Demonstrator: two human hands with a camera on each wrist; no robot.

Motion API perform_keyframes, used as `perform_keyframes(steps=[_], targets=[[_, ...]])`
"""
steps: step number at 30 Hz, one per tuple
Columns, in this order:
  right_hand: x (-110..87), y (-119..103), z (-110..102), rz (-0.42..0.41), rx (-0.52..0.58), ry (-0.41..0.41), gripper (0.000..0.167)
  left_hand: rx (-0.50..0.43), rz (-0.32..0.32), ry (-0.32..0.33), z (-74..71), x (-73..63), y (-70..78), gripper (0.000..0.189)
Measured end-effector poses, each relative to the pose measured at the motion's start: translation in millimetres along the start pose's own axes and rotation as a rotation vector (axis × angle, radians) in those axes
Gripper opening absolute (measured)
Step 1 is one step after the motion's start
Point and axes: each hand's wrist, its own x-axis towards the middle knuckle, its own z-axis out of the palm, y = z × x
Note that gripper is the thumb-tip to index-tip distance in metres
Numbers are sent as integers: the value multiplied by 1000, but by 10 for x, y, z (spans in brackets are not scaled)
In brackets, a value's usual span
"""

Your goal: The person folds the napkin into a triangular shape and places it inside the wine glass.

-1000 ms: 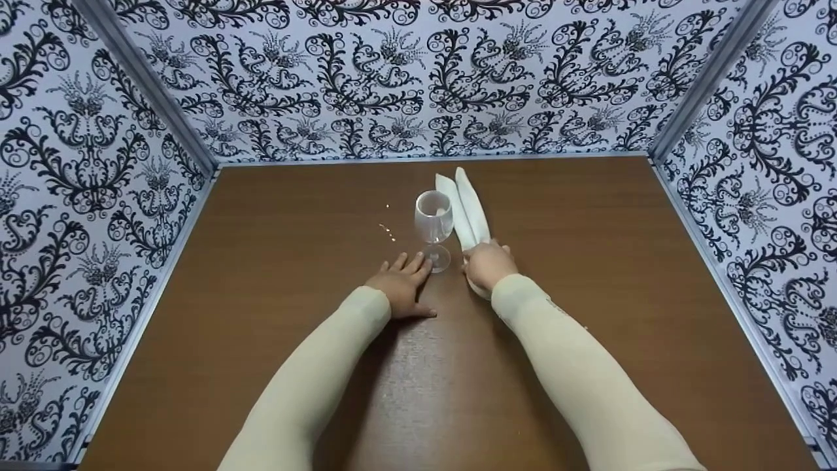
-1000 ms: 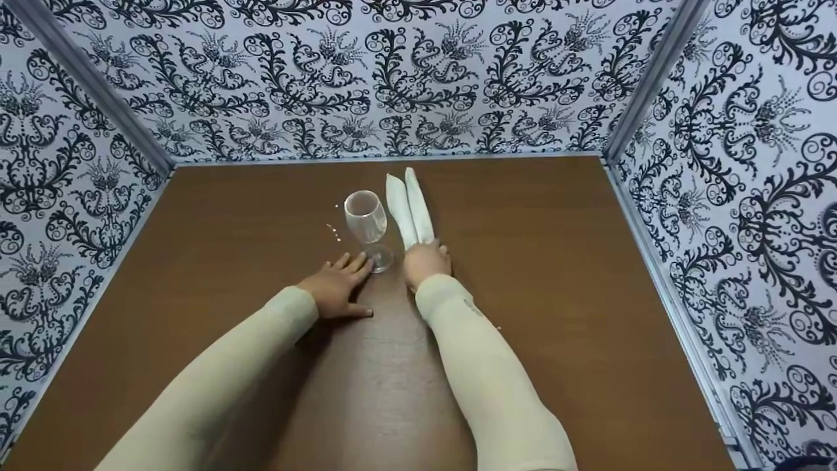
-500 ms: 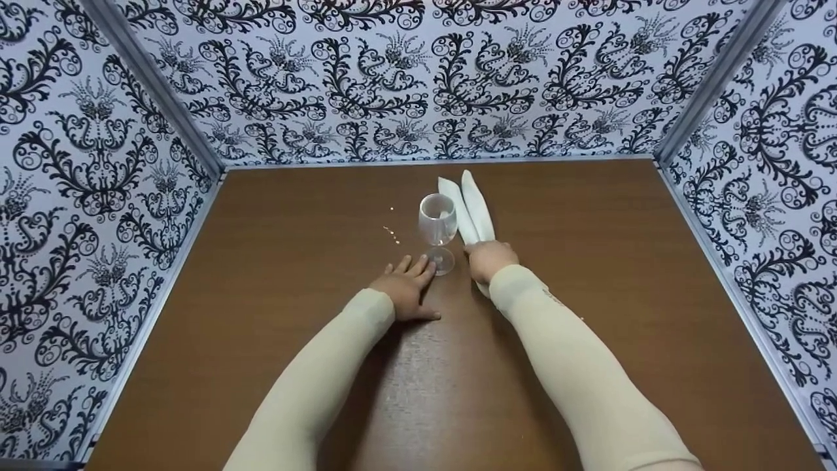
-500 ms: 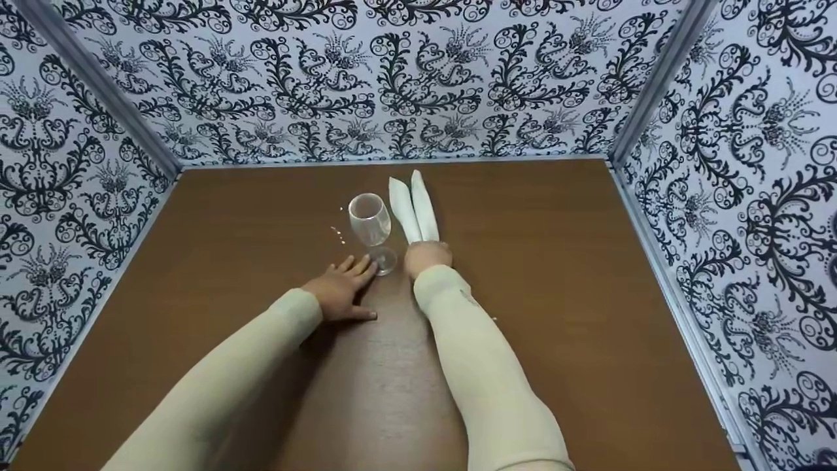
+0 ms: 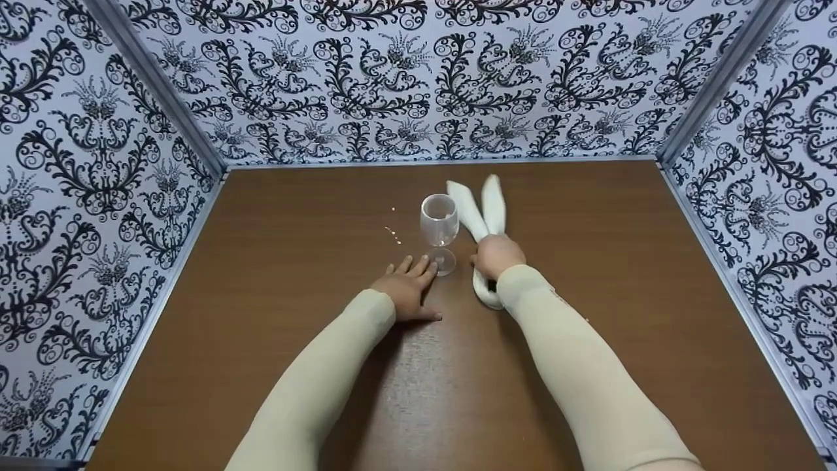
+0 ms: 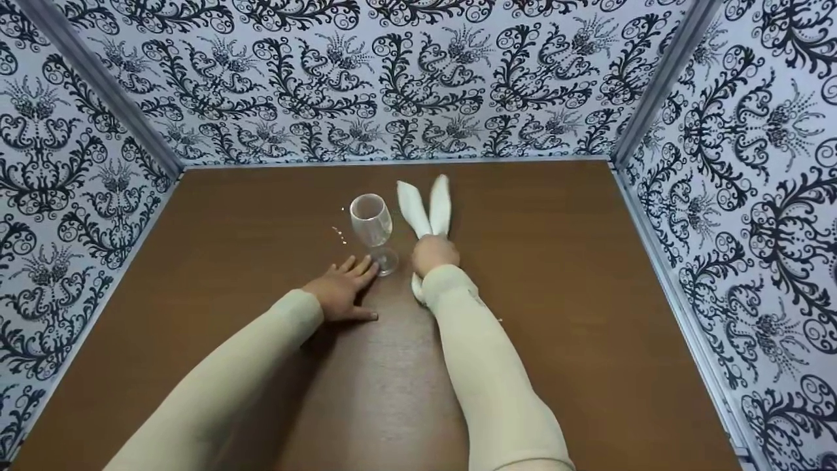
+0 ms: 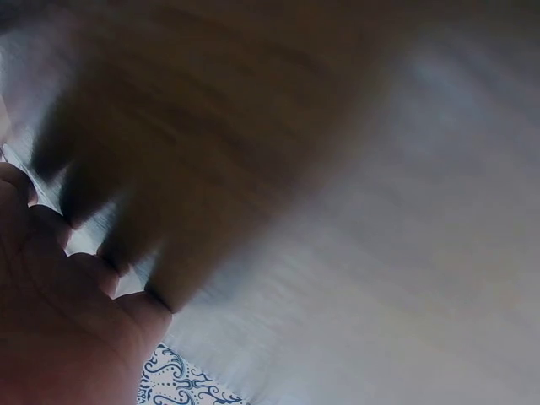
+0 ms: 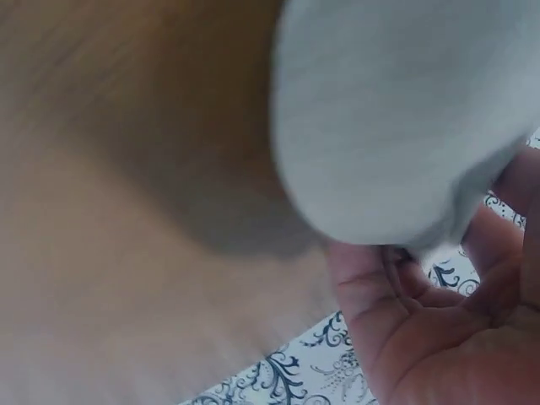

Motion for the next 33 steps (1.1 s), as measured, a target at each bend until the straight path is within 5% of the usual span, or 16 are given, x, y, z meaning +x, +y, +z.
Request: perform_keyframes(steps=[9, 18, 27, 33], targets=[[15, 119, 38, 7, 102, 66, 21, -16, -2, 1, 38, 10, -8, 110], [-10, 150, -39, 147, 571, 188, 61, -21, 12, 26, -5, -36, 11, 109], [-34, 140, -103, 113, 777, 293, 85, -16, 15, 25, 10, -22, 5, 109], [-58, 169, -140, 103, 881, 360, 86, -30, 14, 19, -5, -34, 11, 110]])
